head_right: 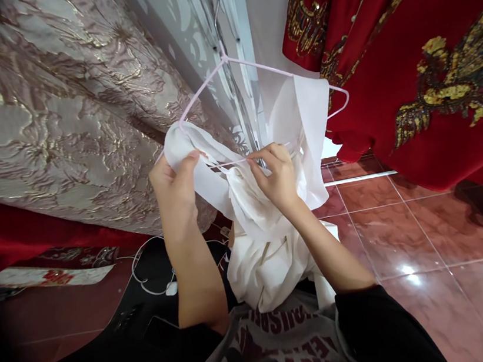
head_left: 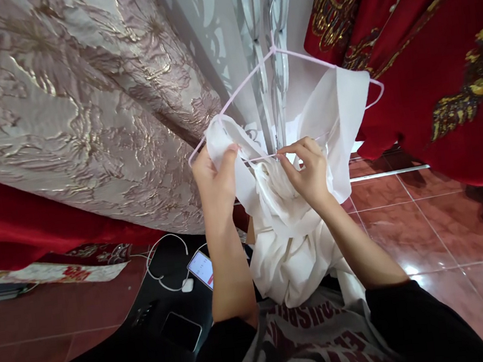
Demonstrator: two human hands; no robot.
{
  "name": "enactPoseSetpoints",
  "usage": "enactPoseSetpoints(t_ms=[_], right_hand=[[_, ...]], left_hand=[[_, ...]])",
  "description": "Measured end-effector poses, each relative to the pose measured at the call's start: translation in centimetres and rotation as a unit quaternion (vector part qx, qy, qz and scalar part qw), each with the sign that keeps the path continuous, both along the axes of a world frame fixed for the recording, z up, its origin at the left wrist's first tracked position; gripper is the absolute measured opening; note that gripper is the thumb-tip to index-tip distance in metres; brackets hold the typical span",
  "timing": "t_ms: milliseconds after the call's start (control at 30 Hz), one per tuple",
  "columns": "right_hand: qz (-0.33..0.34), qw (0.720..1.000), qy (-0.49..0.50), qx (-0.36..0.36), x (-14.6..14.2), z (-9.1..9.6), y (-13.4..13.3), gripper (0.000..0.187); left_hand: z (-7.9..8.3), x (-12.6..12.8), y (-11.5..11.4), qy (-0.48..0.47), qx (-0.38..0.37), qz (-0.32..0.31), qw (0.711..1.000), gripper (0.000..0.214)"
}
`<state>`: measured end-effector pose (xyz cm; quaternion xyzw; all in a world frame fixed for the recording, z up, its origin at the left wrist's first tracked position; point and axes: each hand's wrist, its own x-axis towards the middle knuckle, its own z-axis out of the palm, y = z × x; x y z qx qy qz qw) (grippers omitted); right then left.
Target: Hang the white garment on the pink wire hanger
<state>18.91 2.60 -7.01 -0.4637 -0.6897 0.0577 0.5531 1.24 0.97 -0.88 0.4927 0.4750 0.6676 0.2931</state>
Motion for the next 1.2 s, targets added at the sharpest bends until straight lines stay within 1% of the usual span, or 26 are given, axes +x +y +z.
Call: enactPoseSetpoints(t_ms=[67,133,167,200,233,267,300,333,400,467,533,567,633,700,767,800,833,867,933,967,1000,1067,1100,1133,1200], right_hand=[[0.001,1.0,-0.003,-0.004,-0.1,0.1,-0.1,0.017],[0.004,1.0,-0.008,-0.009,0.0,0.2,-0.1,0.017],[0.006,1.0,-0.009,-0.011,0.0,0.3,-0.2,0.017],[0.01,1.0,-0.008,-0.011,0.1,0.4,-0.2,0.017],[0.013,1.0,-0.004,-0.011,0.2,0.5,-0.2,0.017],[0.017,1.0,0.001,-0.012,0.3,0.6,-0.2,0.017],[0.019,1.0,0.006,-0.013,0.4,0.6,-0.2,0.018],[0.02,1.0,0.01,-0.013,0.5,0.6,-0.2,0.018],[0.015,1.0,0.01,-0.008,0.4,0.5,-0.2,0.017],[0.015,1.0,0.006,0.009,0.1,0.3,-0.2,0.015],[0.023,1.0,0.002,0.02,-0.4,0.1,-0.2,0.014],[0.025,0.999,0.002,0.022,-0.7,0.0,-0.3,0.015],[0.029,0.999,0.002,0.019,-1.0,0.2,-0.6,0.02],[0.05,0.999,-0.001,0.006,-0.8,0.8,-1.2,0.022],[0.092,0.996,-0.007,-0.01,0.0,1.9,-2.0,0.021],[0.096,0.995,-0.004,-0.008,0.7,2.5,-2.3,0.02],[0.078,0.997,0.005,0.007,1.5,3.1,-2.4,0.019],[0.035,0.999,0.019,0.032,2.3,3.7,-2.5,0.017],[-0.081,0.992,0.043,0.084,4.1,4.4,-1.8,0.019],[-0.128,0.986,0.05,0.099,4.9,4.5,-1.2,0.026],[-0.153,0.982,0.053,0.102,5.6,4.4,-0.4,0.035],[-0.161,0.982,0.052,0.081,6.4,3.9,1.4,0.05],[-0.154,0.985,0.05,0.065,6.6,3.6,2.1,0.05],[-0.146,0.987,0.048,0.048,6.6,3.4,2.7,0.046],[-0.131,0.99,0.045,0.004,6.2,3.2,3.1,0.039]], left_hand=[[1.1,-0.2,-0.3,-0.07,-0.02,-0.062,0.995,0.012],[2.2,-1.3,-0.4,-0.13,-0.021,-0.12,0.984,0.013],[2.5,-2.2,-0.5,-0.149,-0.01,-0.13,0.98,0.015],[2.5,-3.2,-0.5,-0.156,0.0,-0.12,0.98,0.021],[2.1,-4.5,-0.4,-0.15,0.009,-0.096,0.984,0.028],[1.4,-5.7,-0.4,-0.14,0.013,-0.055,0.989,0.035],[0.4,-6.8,-0.3,-0.114,-0.003,-0.012,0.993,0.042],[-0.8,-7.6,-0.3,-0.101,-0.011,0.016,0.995,0.045],[-3.4,-8.1,-0.5,-0.143,-0.032,0.05,0.988,0.037],[-5.5,-6.5,-0.9,-0.216,-0.055,0.055,0.973,0.026],[-6.4,-3.3,-1.4,-0.232,-0.056,0.026,0.971,0.027],[-6.4,-1.5,-1.6,-0.24,-0.053,-0.001,0.969,0.03],[-5.8,1.8,-1.9,-0.249,-0.046,-0.05,0.966,0.035],[-5.0,3.8,-1.9,-0.282,-0.021,-0.06,0.957,0.033],[-4.6,4.5,-1.8,-0.291,0.003,-0.054,0.955,0.032],[-4.5,4.5,-1.7,-0.283,0.01,-0.051,0.958,0.034],[-4.5,4.4,-1.6,-0.272,0.013,-0.049,0.961,0.035],[-4.6,4.2,-1.5,-0.262,0.014,-0.047,0.964,0.036],[-4.7,4.1,-1.4,-0.253,0.022,-0.044,0.966,0.037],[-4.8,4.2,-1.4,-0.255,0.028,-0.045,0.965,0.038],[-4.8,4.3,-1.4,-0.259,0.033,-0.047,0.964,0.037],[-4.9,4.6,-1.5,-0.263,0.038,-0.052,0.963,0.036],[-4.8,4.6,-1.5,-0.263,0.037,-0.05,0.963,0.036],[-4.8,4.6,-1.5,-0.26,0.036,-0.046,0.964,0.036],[-4.7,4.5,-1.6,-0.25,0.029,-0.035,0.967,0.037]])
